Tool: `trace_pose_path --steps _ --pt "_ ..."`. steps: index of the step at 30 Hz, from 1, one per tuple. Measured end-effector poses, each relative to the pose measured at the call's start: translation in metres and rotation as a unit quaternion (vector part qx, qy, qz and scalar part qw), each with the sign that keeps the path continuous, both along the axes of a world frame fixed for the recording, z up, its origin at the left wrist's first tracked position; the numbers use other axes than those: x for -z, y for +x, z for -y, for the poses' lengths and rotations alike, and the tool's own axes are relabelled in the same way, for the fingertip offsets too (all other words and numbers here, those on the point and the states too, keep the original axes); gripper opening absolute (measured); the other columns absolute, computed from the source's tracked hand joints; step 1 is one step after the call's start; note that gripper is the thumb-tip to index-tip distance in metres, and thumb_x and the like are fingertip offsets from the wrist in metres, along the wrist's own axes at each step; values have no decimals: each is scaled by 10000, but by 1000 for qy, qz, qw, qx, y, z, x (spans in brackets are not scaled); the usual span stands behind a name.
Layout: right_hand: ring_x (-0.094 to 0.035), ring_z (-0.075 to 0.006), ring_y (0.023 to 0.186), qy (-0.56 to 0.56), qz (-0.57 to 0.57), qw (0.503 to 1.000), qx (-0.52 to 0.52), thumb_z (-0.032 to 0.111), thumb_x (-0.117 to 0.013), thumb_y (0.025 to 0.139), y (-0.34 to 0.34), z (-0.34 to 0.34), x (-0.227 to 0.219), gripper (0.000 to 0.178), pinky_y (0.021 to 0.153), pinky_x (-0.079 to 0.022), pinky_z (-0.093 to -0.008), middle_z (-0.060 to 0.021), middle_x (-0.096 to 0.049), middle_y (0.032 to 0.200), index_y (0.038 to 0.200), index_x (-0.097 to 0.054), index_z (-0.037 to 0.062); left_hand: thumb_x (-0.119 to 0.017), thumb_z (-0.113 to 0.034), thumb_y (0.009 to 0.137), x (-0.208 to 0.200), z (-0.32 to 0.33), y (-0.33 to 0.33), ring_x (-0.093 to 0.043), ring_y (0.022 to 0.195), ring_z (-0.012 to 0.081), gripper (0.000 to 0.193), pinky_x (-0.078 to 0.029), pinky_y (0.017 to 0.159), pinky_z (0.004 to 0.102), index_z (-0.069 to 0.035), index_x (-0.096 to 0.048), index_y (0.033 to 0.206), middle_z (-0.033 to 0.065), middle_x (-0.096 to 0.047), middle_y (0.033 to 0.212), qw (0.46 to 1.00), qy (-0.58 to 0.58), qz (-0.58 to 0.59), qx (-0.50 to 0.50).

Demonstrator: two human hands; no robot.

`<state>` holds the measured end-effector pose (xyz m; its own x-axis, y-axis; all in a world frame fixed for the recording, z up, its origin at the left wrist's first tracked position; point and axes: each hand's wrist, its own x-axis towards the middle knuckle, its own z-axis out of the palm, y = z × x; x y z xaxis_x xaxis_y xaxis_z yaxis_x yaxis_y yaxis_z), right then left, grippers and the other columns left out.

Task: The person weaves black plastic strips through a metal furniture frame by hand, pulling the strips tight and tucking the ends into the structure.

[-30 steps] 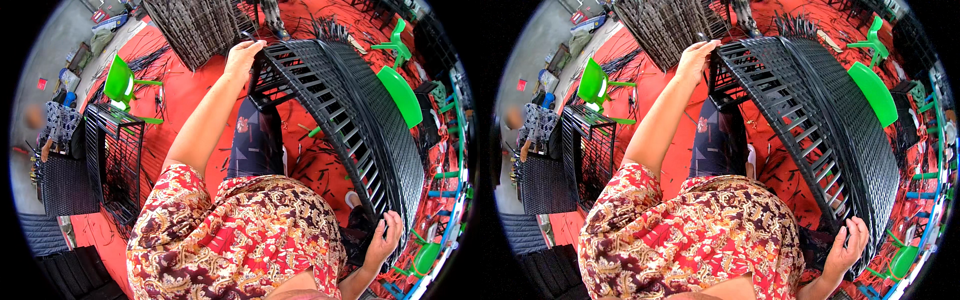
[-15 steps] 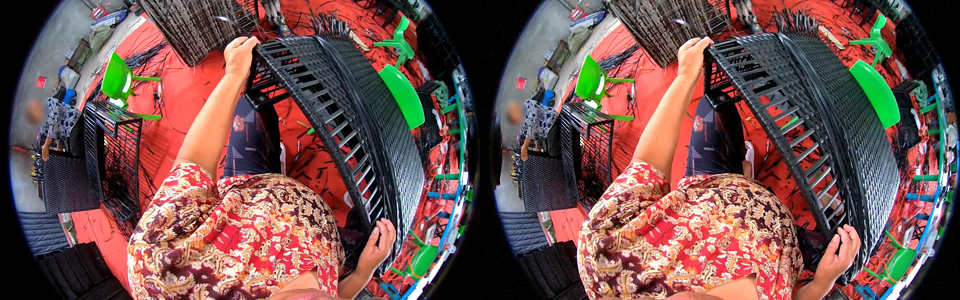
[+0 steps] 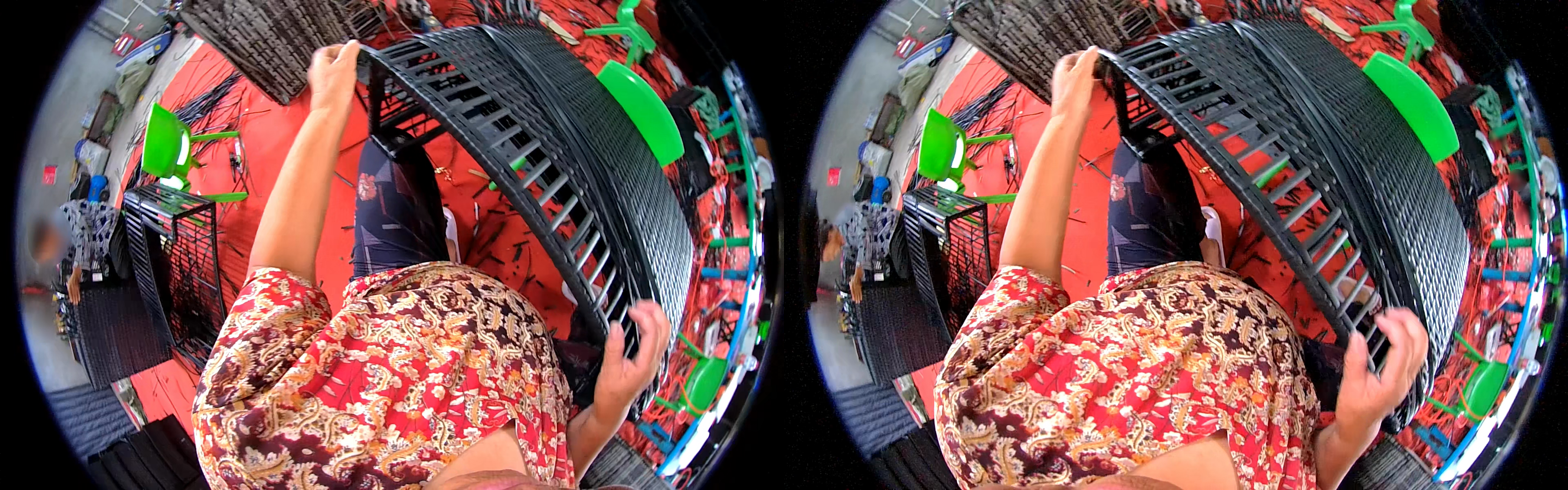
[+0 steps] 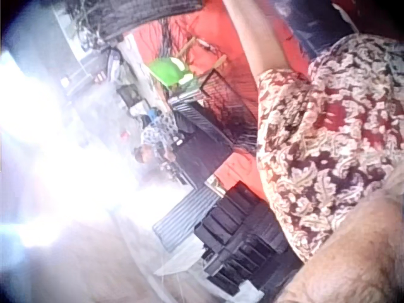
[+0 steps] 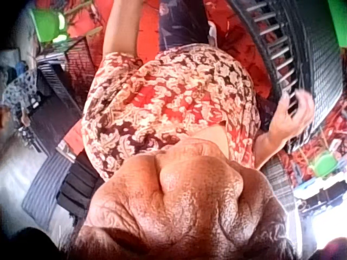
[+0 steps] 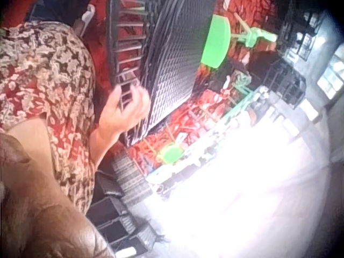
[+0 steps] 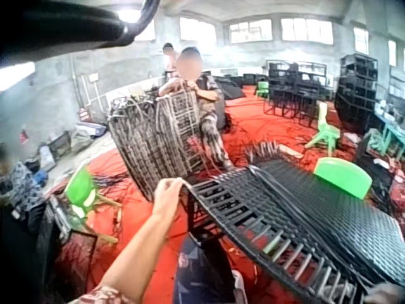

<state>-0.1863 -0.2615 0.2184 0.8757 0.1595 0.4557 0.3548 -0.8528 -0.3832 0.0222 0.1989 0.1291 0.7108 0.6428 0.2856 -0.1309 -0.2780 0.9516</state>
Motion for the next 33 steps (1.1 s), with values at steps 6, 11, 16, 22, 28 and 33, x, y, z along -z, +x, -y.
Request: trace_pose_path --steps 6,11,16,22,28,33 --pt "-551 -316 931 -9 2 991 -136 109 -708 735 63 -71 -5 309 832 -430 -393 -137 -573 994 1007 -595 16 -640 -121 846 -51 93 -36 -611 949 223 99 -468 851 333 -30 -666 878 91 -666 990 869 361 147 303" --pt "-545 -307 889 -44 4 990 -136 158 -709 736 101 -79 12 310 781 -438 -402 -124 -570 948 982 -590 12 -682 -166 801 -45 158 -38 -619 836 228 93 -475 778 357 -94 -700 858 43 -666 870 771 447 175 419" --pt "-541 -329 922 -51 -18 989 -139 150 -705 748 111 -82 16 282 811 -437 -412 -144 -568 955 964 -589 10 -702 -162 725 -35 161 -32 -613 765 226 92 -468 711 375 -133 -702 812 11 -648 785 771 411 209 439" --pt "-532 -326 962 -26 -34 984 -171 71 -644 796 113 -64 24 210 847 -423 -400 -167 -561 1015 981 -589 -13 -672 -327 662 -38 192 -36 -606 663 218 121 -453 561 405 -297 -729 765 -28 -643 701 744 526 135 390" --pt "-500 -269 720 -65 -19 985 -157 57 -601 830 113 -68 19 115 670 -421 -377 -132 -494 818 896 -551 -23 -696 -290 683 -32 216 -23 -579 918 179 150 -384 750 427 -293 -746 824 -68 -659 848 776 454 20 437" --pt "-544 -348 784 -102 51 977 -182 152 -675 773 109 -92 -1 164 735 -443 -420 -174 -560 794 817 -604 11 -703 -274 669 -26 200 -15 -580 908 170 165 -379 751 419 -275 -746 829 -67 -658 828 799 400 82 441"
